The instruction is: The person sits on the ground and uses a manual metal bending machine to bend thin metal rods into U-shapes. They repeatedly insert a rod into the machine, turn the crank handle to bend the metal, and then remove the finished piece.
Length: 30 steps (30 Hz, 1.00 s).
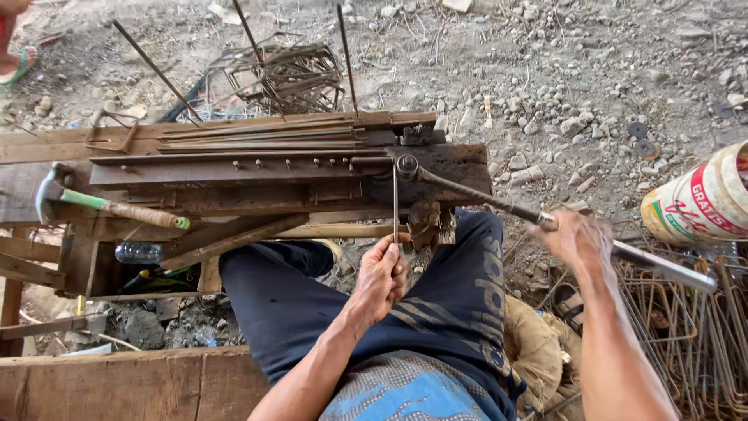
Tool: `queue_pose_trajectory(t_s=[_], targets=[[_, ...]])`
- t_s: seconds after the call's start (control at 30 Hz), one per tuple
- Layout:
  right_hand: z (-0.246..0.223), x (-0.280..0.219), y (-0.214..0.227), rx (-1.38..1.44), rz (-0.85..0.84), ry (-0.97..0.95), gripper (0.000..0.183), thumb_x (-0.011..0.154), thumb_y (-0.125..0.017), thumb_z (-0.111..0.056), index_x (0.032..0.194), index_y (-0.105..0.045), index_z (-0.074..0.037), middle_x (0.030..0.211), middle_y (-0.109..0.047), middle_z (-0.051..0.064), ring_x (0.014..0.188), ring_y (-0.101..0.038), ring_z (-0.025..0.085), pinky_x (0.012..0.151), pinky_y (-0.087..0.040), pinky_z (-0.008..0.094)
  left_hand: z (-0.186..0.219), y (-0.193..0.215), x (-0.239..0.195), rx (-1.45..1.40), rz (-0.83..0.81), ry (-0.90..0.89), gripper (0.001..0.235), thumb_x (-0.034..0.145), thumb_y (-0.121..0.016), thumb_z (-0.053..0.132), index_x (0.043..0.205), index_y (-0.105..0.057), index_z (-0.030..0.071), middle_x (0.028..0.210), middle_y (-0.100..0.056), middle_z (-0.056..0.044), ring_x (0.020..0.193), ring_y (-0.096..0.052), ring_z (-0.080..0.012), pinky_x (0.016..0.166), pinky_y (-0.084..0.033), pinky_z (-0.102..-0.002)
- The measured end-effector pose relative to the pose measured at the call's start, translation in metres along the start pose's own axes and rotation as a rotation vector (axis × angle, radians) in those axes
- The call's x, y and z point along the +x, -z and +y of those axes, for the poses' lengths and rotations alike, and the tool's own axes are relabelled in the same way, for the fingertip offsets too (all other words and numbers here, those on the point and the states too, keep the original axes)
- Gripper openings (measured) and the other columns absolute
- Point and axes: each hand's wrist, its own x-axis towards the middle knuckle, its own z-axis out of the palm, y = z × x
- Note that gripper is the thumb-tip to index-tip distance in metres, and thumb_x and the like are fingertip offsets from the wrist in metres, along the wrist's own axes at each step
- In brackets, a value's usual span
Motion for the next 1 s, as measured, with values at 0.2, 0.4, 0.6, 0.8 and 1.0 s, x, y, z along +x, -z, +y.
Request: queue_pose_trajectory(t_s=[0.2,0.4,0.6,0.8,1.0], targets=[[-0.001,-0.037,-0.023,0.009,-0.047,-0.051,0.049,0.093,-0.050,-0.072,0.085,-0.055,-0.024,0.065,-0.056,-0.009,0.053,-0.048,0.008,0.058,-0.042,0.024,0.026,0.025,-0.001,0.137,-0.016,0.058,0.021,0.108,-0.043,0.016,0.116,-0.061,0.008,0.063,-0.036,0.001,0.041,-0.021,-0.0052,0.034,-0.014,-0.019],[0.005,0.002,-0.021,-0.078,0.084,-0.043,0.054,0.086,-0.058,-0.079,0.072,-0.050,-0.027,0.058,-0.051,-0.013,0.053,-0.045,0.007,0.073,-0.042,0.027,0.031,0.041,-0.008,0.536,-0.253,0.096,0.021,0.097,-0.062,0.013,0.114,-0.065,0.001,0.083,-0.063,-0.006,0.066,-0.059,-0.0143,0.066,-0.055,-0.027],[-0.002,0.011,-0.001,0.020,0.137,-0.053,0.041,0.085,-0.071,-0.064,0.080,-0.070,-0.023,0.076,-0.076,0.002,0.072,-0.069,0.021,0.084,-0.042,0.034,0.002,0.047,-0.009,0.556,-0.206,0.063,0.013,0.100,-0.061,0.013,0.099,-0.066,0.001,0.068,-0.061,-0.003,0.057,-0.056,-0.0086,0.058,-0.048,-0.022],[0.002,0.029,-0.008,-0.063,0.077,-0.063,0.040,0.090,-0.065,-0.066,0.081,-0.069,-0.027,0.063,-0.065,-0.005,0.059,-0.057,0.013,0.079,-0.042,0.029,0.012,0.033,-0.007,0.724,-0.217,0.111,0.017,0.102,-0.057,0.015,0.088,-0.063,0.008,0.065,-0.057,0.000,0.057,-0.052,-0.0088,0.061,-0.046,-0.024],[0.006,0.035,-0.017,-0.091,0.045,-0.135,0.042,0.090,-0.064,-0.063,0.088,-0.072,-0.021,0.077,-0.075,0.004,0.075,-0.068,0.022,0.089,-0.040,0.035,0.020,0.021,-0.012,0.672,-0.130,0.127,0.024,0.097,-0.059,0.007,0.121,-0.057,0.005,0.075,-0.055,-0.004,0.058,-0.051,-0.0131,0.057,-0.047,-0.027]])
